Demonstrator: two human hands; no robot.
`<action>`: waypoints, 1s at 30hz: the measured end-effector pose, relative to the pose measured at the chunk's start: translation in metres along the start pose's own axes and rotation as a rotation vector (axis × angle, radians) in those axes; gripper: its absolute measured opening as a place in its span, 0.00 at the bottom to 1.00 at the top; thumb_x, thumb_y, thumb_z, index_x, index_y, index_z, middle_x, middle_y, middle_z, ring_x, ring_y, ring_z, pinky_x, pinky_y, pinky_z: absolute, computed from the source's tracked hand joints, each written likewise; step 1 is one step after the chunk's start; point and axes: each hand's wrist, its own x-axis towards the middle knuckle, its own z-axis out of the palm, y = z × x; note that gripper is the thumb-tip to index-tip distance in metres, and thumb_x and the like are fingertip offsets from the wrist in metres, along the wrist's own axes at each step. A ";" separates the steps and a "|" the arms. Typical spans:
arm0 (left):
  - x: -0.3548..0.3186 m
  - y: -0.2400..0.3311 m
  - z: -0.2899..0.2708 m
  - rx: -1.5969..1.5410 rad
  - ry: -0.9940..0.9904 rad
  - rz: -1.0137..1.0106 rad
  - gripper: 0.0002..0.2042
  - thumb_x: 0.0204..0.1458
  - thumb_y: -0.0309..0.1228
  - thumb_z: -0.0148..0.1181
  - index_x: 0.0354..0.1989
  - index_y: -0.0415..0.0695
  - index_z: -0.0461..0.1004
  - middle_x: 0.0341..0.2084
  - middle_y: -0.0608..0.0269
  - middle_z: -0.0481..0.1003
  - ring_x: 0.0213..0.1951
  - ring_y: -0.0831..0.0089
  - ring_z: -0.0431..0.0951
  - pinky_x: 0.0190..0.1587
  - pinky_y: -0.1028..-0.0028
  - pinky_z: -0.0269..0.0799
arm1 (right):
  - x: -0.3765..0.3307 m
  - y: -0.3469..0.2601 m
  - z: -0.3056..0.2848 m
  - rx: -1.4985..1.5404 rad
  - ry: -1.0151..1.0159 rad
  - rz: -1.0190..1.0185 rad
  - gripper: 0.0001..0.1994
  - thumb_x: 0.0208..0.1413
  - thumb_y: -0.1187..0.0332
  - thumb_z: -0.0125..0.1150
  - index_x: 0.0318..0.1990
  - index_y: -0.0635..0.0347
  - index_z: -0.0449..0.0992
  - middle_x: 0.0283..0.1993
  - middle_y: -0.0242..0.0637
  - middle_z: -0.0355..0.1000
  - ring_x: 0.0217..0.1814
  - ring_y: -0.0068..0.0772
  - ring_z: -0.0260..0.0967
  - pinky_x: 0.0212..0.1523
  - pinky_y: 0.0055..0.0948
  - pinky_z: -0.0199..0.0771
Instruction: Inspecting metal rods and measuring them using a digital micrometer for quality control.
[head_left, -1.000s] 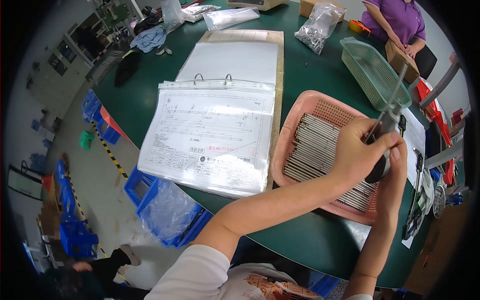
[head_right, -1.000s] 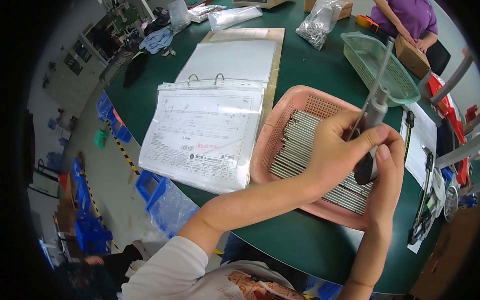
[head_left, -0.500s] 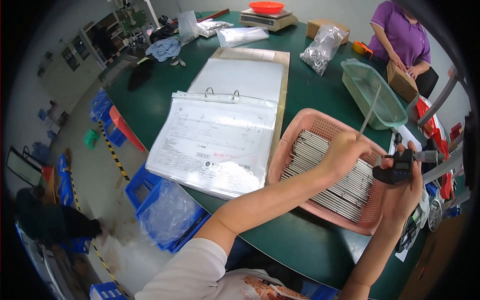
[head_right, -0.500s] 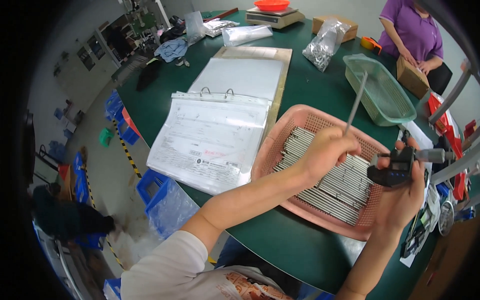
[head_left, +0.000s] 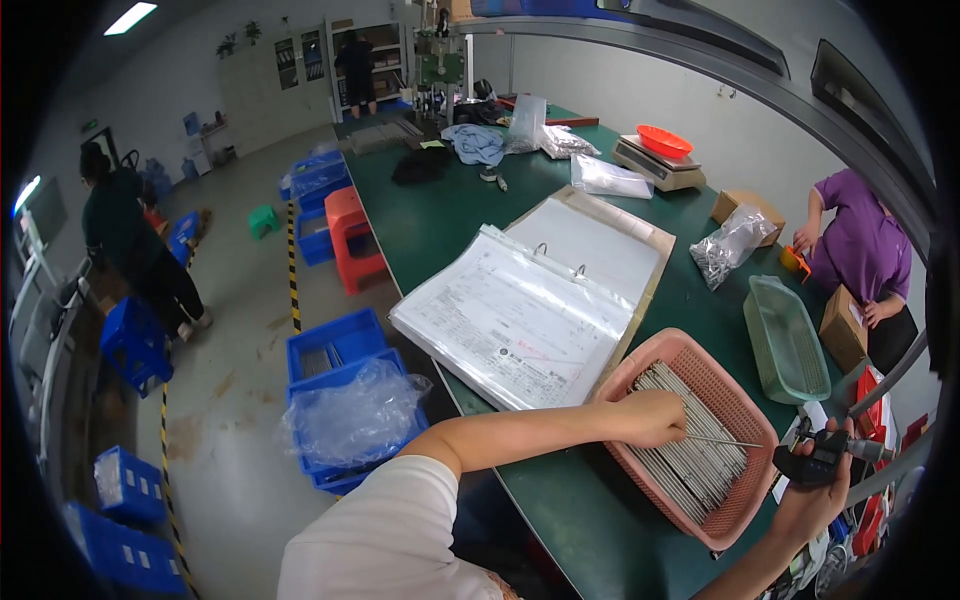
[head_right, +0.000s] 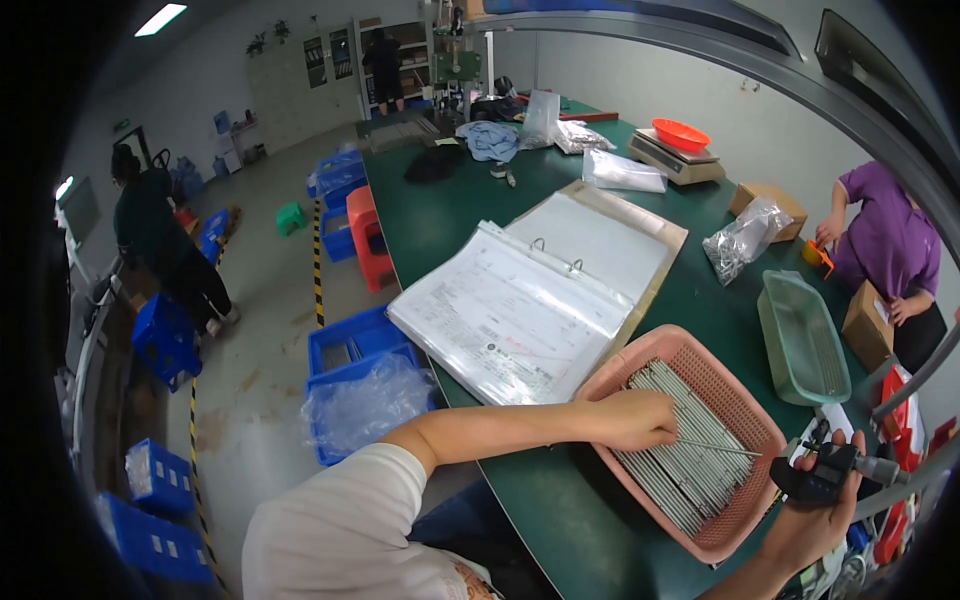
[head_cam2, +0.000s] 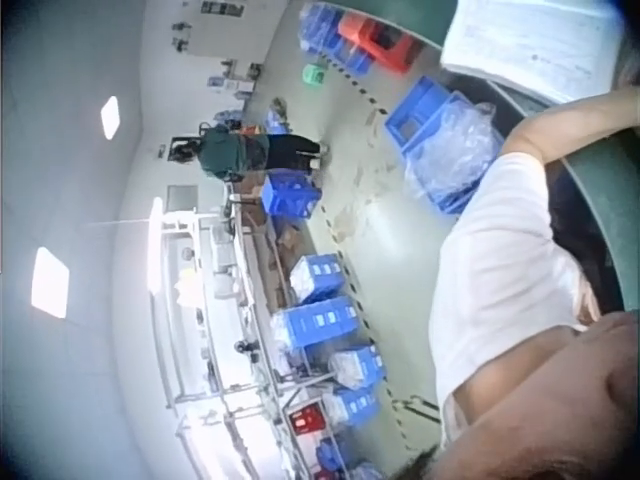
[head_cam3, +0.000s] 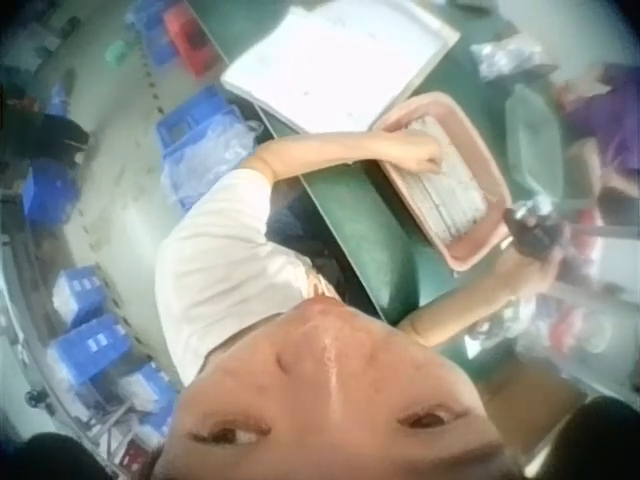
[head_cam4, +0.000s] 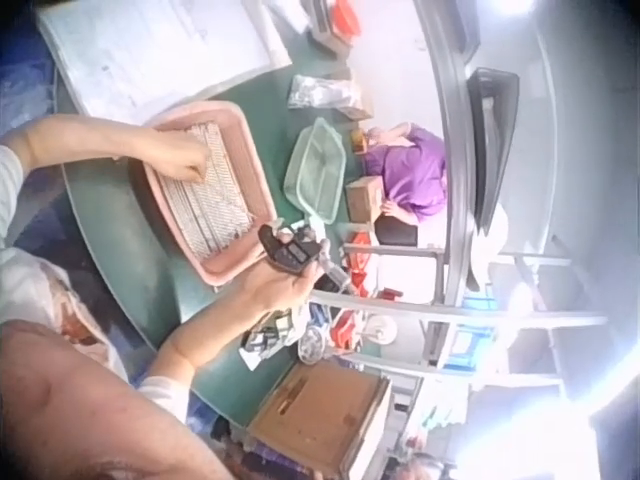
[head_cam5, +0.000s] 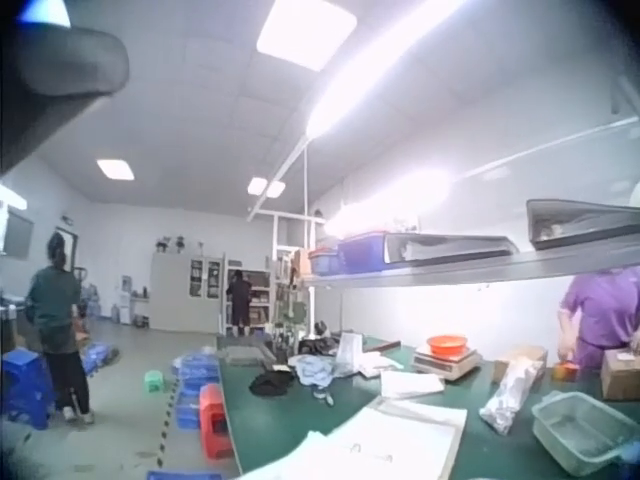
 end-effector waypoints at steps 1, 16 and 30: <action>-0.001 0.000 0.000 -0.030 -0.014 0.009 0.07 0.42 0.29 0.54 0.21 0.37 0.72 0.23 0.52 0.69 0.31 0.57 0.70 0.34 0.63 0.63 | -0.001 -0.001 0.001 -0.022 0.013 -0.005 0.22 0.57 0.65 0.36 0.58 0.65 0.50 0.52 0.44 0.57 0.34 0.32 0.62 0.40 0.27 0.63; 0.058 0.038 -0.018 -1.433 0.578 -0.170 0.10 0.54 0.30 0.46 0.37 0.34 0.67 0.31 0.59 0.68 0.32 0.73 0.72 0.27 0.79 0.76 | 0.017 0.029 0.004 0.232 -0.096 0.187 0.22 0.47 0.57 0.39 0.42 0.67 0.66 0.33 0.46 0.67 0.19 0.33 0.60 0.22 0.28 0.61; 0.058 0.039 -0.011 -1.342 0.596 -0.318 0.10 0.55 0.29 0.41 0.36 0.34 0.65 0.27 0.62 0.69 0.28 0.78 0.70 0.26 0.79 0.73 | 0.017 0.048 -0.007 0.113 0.053 0.442 0.24 0.55 0.47 0.31 0.37 0.61 0.65 0.27 0.37 0.64 0.10 0.22 0.49 0.11 0.20 0.49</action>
